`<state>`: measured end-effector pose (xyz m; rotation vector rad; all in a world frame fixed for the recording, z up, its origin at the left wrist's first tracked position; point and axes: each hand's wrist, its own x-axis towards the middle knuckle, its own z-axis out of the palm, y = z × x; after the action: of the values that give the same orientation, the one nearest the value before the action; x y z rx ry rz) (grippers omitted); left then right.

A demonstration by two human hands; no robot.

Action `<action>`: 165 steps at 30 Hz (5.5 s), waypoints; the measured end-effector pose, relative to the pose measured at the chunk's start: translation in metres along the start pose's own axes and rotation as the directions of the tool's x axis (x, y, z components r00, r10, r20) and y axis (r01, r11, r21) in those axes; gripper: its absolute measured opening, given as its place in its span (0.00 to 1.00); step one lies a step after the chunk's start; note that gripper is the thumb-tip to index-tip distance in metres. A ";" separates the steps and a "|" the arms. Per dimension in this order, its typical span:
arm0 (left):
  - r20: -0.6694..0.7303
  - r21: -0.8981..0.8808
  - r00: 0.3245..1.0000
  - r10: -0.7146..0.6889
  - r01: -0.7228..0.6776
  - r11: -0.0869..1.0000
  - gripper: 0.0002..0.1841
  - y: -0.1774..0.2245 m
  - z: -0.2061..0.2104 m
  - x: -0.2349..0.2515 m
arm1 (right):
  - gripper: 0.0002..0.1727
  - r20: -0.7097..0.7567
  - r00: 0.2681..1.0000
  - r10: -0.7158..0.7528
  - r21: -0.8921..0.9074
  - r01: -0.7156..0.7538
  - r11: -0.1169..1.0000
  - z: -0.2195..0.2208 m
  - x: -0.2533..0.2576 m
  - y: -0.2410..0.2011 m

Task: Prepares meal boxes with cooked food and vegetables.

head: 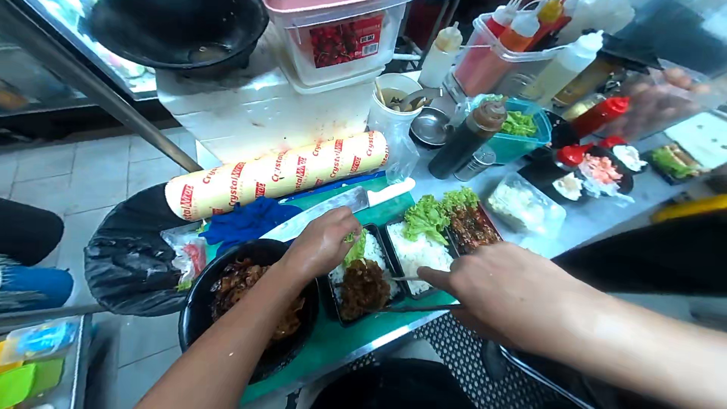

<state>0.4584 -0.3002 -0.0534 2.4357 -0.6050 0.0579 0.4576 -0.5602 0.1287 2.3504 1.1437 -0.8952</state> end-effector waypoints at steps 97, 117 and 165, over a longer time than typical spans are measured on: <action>-0.441 -0.602 0.354 -0.825 0.565 0.564 0.11 0.057 -0.006 -0.350 | 0.29 0.007 0.998 0.064 0.477 -0.059 0.877 0.018 0.097 -0.151; -0.543 -0.312 0.720 -0.432 0.305 0.900 0.12 0.175 0.079 -0.120 | 0.29 -0.324 0.943 0.078 0.130 -0.037 0.991 0.085 -0.041 0.090; 0.346 -0.188 0.885 -0.311 0.390 0.901 0.10 0.076 0.010 0.113 | 0.18 -0.343 0.939 0.001 0.043 0.014 0.999 0.095 -0.037 0.146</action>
<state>0.5258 -0.4052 0.0022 2.2765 -0.2634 -0.5299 0.5212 -0.7228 0.0926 2.6119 1.2707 -0.5268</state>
